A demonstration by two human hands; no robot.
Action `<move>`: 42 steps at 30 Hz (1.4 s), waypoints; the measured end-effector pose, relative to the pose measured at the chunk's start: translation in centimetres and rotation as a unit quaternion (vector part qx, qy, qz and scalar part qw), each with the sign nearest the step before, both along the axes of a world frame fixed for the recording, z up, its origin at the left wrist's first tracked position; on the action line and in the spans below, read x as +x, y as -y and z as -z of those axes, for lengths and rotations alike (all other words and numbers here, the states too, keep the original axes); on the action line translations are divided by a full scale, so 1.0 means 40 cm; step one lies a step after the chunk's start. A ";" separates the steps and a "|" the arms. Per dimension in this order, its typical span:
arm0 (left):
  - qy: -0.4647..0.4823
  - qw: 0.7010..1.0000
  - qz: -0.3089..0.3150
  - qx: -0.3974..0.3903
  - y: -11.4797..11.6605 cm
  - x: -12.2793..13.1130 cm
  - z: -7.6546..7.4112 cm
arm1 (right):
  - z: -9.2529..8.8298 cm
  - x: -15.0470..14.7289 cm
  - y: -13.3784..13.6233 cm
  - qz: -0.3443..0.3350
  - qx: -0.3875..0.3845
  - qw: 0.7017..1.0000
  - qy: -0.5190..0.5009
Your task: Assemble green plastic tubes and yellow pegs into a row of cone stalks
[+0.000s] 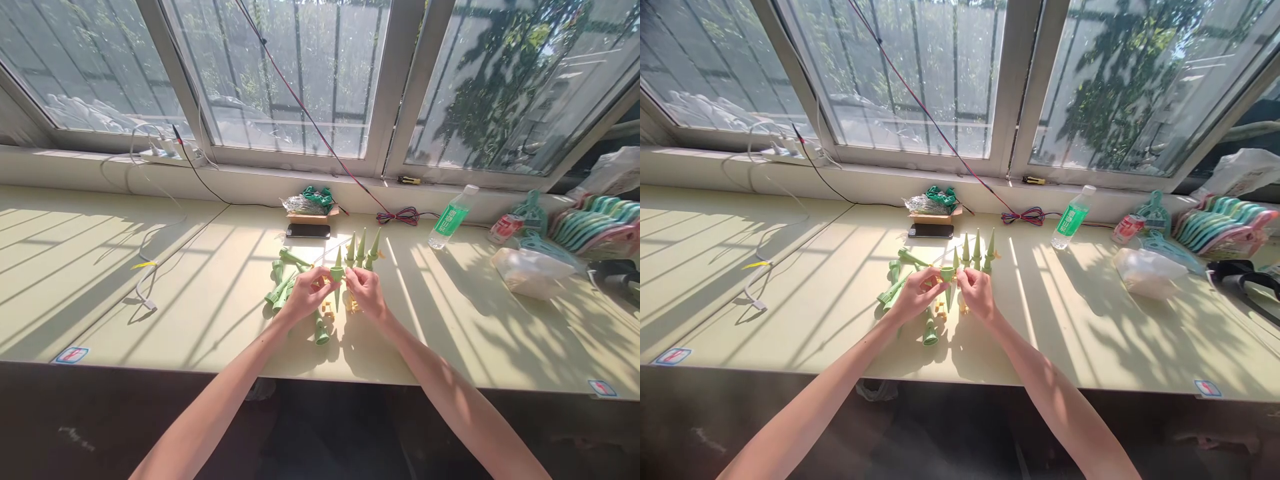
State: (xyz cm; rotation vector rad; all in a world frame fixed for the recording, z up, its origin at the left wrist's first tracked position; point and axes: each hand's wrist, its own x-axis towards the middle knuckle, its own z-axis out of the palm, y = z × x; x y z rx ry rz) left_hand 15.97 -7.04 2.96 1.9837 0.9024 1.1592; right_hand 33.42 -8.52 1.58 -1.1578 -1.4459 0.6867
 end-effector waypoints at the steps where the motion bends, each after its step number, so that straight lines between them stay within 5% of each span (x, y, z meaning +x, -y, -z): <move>1: 0.004 1.000 0.001 -0.003 0.000 0.000 -0.002 | 0.001 -0.001 0.000 0.001 0.002 1.000 -0.004; 10: 0.040 0.999 -0.017 -0.032 0.008 -0.003 -0.028 | 0.008 0.005 0.001 -0.018 0.030 0.998 -0.056; 18: 0.024 0.997 0.010 -0.069 -0.003 -0.013 -0.009 | -0.014 0.005 0.011 -0.072 0.076 0.994 -0.006; 24: -0.002 0.997 0.052 -0.065 0.006 -0.020 -0.029 | -0.021 0.011 0.014 -0.062 0.068 0.996 0.002; 35: -0.110 0.990 0.069 0.056 0.001 -0.020 0.005 | -0.003 0.015 -0.001 -0.033 -0.004 0.999 0.033; 42: -0.097 0.989 0.050 0.098 -0.011 -0.018 0.019 | 0.002 0.010 -0.003 -0.024 -0.006 0.999 0.024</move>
